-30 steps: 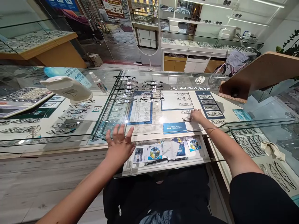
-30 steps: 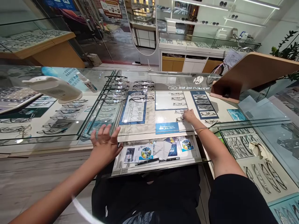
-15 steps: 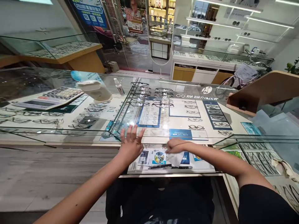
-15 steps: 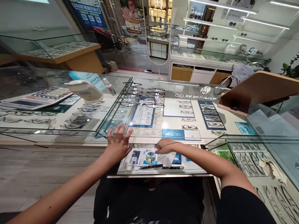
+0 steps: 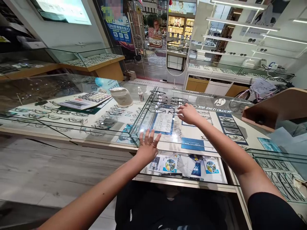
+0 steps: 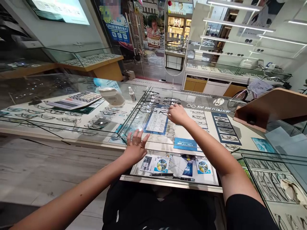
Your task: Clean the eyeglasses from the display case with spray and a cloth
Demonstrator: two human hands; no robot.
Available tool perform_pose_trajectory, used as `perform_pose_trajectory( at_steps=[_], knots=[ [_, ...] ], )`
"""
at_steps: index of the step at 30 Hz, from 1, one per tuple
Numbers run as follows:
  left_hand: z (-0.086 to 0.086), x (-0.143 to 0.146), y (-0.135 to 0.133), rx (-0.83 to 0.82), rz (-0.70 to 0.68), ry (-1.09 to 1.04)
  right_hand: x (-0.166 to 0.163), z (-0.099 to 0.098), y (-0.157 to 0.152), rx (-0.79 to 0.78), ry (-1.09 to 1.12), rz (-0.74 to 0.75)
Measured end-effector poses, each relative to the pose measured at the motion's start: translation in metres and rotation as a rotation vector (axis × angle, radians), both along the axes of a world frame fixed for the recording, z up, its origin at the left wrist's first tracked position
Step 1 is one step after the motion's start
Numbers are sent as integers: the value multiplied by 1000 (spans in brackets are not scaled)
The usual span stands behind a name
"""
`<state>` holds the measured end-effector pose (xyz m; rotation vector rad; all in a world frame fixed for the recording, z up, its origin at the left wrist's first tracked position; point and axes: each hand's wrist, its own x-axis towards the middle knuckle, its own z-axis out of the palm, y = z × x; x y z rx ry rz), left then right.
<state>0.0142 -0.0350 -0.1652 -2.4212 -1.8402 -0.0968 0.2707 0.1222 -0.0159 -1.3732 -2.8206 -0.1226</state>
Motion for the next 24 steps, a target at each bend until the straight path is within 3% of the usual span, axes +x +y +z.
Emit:
perform_pose_trajectory(
  at_steps=[7,14,18,21,24],
  knots=[
    [6,3,-2,-49,4,-1,-13,-23,8,14,-129,-69],
    [7,3,-4,-30,-19,16,-13,-13,-9,21,-109,-87],
    [6,2,-5,-15,-30,5,5,17,-65,-120,92,108],
    [9,4,-5,-27,-24,-5,24,44,-124,-429,211,305],
    [13,6,-5,-41,-22,-17,41,55,-173,-682,162,298]
  ],
)
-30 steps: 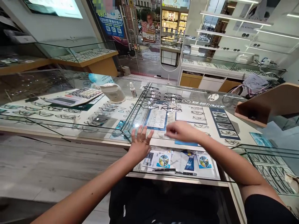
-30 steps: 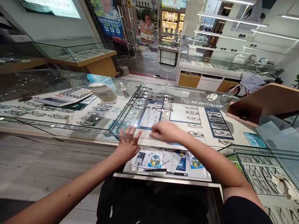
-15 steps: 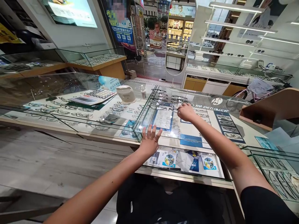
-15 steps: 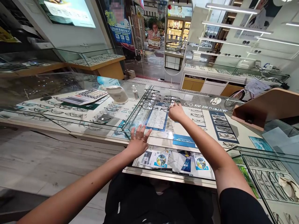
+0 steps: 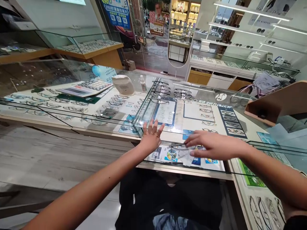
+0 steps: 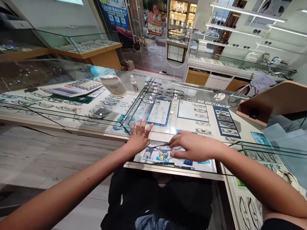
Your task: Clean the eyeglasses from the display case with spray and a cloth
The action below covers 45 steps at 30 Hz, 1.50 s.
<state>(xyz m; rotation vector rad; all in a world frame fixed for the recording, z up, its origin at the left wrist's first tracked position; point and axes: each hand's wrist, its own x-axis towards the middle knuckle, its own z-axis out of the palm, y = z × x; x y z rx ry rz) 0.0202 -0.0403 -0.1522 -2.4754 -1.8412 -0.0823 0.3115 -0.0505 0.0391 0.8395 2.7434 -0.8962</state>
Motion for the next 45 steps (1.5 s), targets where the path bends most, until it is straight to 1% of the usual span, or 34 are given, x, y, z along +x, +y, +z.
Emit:
perform_pose_trajectory(
  at_steps=[1,2,3,5,7,9,10,12,14,17,19,22,25,28,35,39,45],
  knots=[
    [1,1,0,-2,1,-5,4,-4,-11,-42,-45,-7],
    [1,1,0,-1,4,-9,8,-11,-19,-70,-95,-26],
    [1,1,0,2,7,-10,11,-23,-24,-89,-145,-53],
    [1,1,1,17,13,-8,17,-56,-27,-101,-245,-119],
    [0,1,1,38,10,-6,23,-98,-21,-63,-324,-163],
    [-1,0,1,52,3,-13,27,-140,-8,45,-404,-202],
    [-2,0,1,54,-1,-18,29,-159,2,102,-449,-244],
    [-3,-1,2,55,0,-25,33,-192,25,205,-502,-349],
    [-4,-1,2,53,4,-25,35,-216,50,281,-526,-436],
    [-4,-2,3,54,6,-20,39,-239,86,343,-514,-480],
    [-4,-2,3,57,4,-24,42,-250,105,364,-508,-483],
    [-4,-2,3,60,5,-32,47,-263,123,375,-508,-484],
    [-3,-2,2,69,7,-15,51,-273,131,376,-507,-482],
    [-1,-1,1,80,1,-6,54,-277,133,377,-501,-474],
    [-2,-2,1,82,-1,-54,58,-276,132,374,-485,-447],
    [-4,-3,2,82,3,-28,54,-273,131,366,-484,-449],
    [-4,-3,3,76,4,-26,48,-261,129,331,-494,-477]
  ],
)
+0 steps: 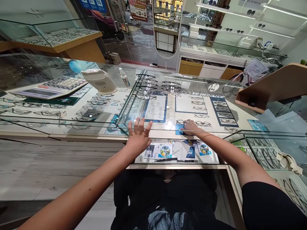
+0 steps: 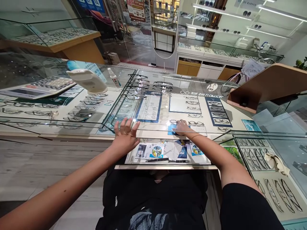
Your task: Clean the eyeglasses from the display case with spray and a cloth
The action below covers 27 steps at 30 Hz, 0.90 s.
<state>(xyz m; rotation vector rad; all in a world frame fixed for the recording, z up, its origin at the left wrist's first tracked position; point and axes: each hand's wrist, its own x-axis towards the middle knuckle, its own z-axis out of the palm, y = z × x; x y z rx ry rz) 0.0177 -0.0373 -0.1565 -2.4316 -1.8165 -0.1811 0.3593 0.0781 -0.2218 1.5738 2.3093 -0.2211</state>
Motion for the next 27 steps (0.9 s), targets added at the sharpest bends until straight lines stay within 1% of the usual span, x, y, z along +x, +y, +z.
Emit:
perform_pose_trajectory(
  at_steps=[5,7,9,12,13,14,15,16,17,19,20,21,22,23,24,26,27],
  knots=[
    [0,0,-1,1,7,11,-13,22,-13,-30,10,-2],
    [1,1,-1,0,11,33,-26,35,-27,-85,24,37],
    [3,1,-2,-5,14,49,-42,52,-47,-183,46,103],
    [6,2,-3,-21,12,56,-67,91,-86,-353,110,237],
    [7,2,-3,-28,10,53,-74,108,-98,-465,142,293],
    [8,2,-4,-35,7,48,-80,126,-108,-542,158,329],
    [8,2,-4,-40,7,40,-85,145,-115,-543,174,351],
    [8,2,-4,-46,7,32,-89,163,-117,-476,189,359],
    [8,2,-4,-52,9,23,-91,180,-113,-377,214,360],
    [7,1,-3,-63,15,12,-93,205,-90,-194,250,338],
    [7,1,-3,-69,19,12,-92,213,-72,-60,269,317],
    [6,1,-3,-74,22,13,-91,216,-51,86,268,306],
    [6,1,-2,-80,25,17,-90,215,-29,213,240,300],
    [5,1,-2,-84,26,23,-89,212,-8,301,200,279],
    [5,2,-2,-87,26,28,-88,206,12,354,165,256],
    [4,2,-1,-89,25,34,-90,192,44,370,113,247],
    [3,1,-1,-87,24,36,-91,185,55,365,93,241]
  ],
)
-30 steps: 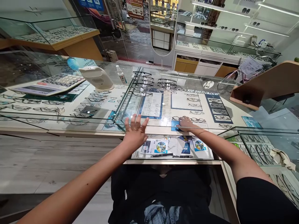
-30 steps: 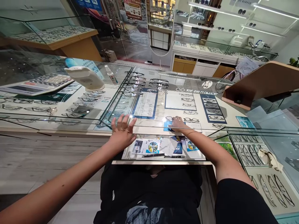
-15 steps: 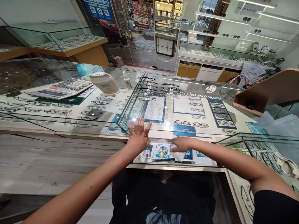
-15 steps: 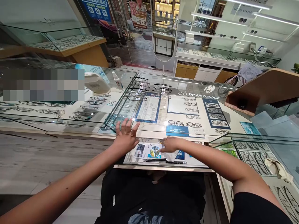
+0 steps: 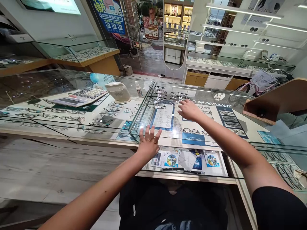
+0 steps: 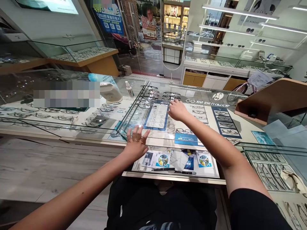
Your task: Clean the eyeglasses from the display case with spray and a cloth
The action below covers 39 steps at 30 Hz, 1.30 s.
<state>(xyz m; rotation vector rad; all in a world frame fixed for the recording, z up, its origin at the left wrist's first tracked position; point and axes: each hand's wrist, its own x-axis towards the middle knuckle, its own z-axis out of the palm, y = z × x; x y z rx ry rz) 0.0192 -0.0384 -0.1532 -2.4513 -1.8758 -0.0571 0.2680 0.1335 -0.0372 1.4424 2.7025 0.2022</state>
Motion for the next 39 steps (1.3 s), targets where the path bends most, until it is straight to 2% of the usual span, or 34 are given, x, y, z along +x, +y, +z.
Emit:
perform_pose_trajectory(
  at_steps=[3,6,10,13,16,19,22,24,26,29,32,34,39],
  knots=[
    [-1,0,1,-6,2,4,-8,-16,18,-10,-34,-53],
    [0,0,2,-30,6,10,-16,-24,24,-1,-36,-94],
    [3,0,1,-45,5,18,-20,-27,26,21,-17,-106],
    [4,0,0,-42,-3,23,-17,-22,13,41,-3,-110],
    [4,1,0,-36,-14,21,-8,-7,-25,57,44,-40],
    [5,1,-1,-17,-17,12,5,17,-90,-4,134,100],
    [6,2,-1,-3,-20,-4,20,38,-165,-247,172,216],
    [5,2,-1,6,-22,-9,29,41,-208,-443,142,268],
    [5,2,-2,27,-24,-9,36,31,-238,-597,94,258],
    [4,2,-2,58,-27,-20,42,0,-253,-721,-2,167],
    [2,1,-2,70,-33,-42,46,-33,-241,-724,-71,20],
    [1,0,-1,75,-42,-60,48,-47,-227,-773,-65,-36],
    [-1,-1,-1,87,-56,-68,55,-56,-206,-960,80,71]
  ],
)
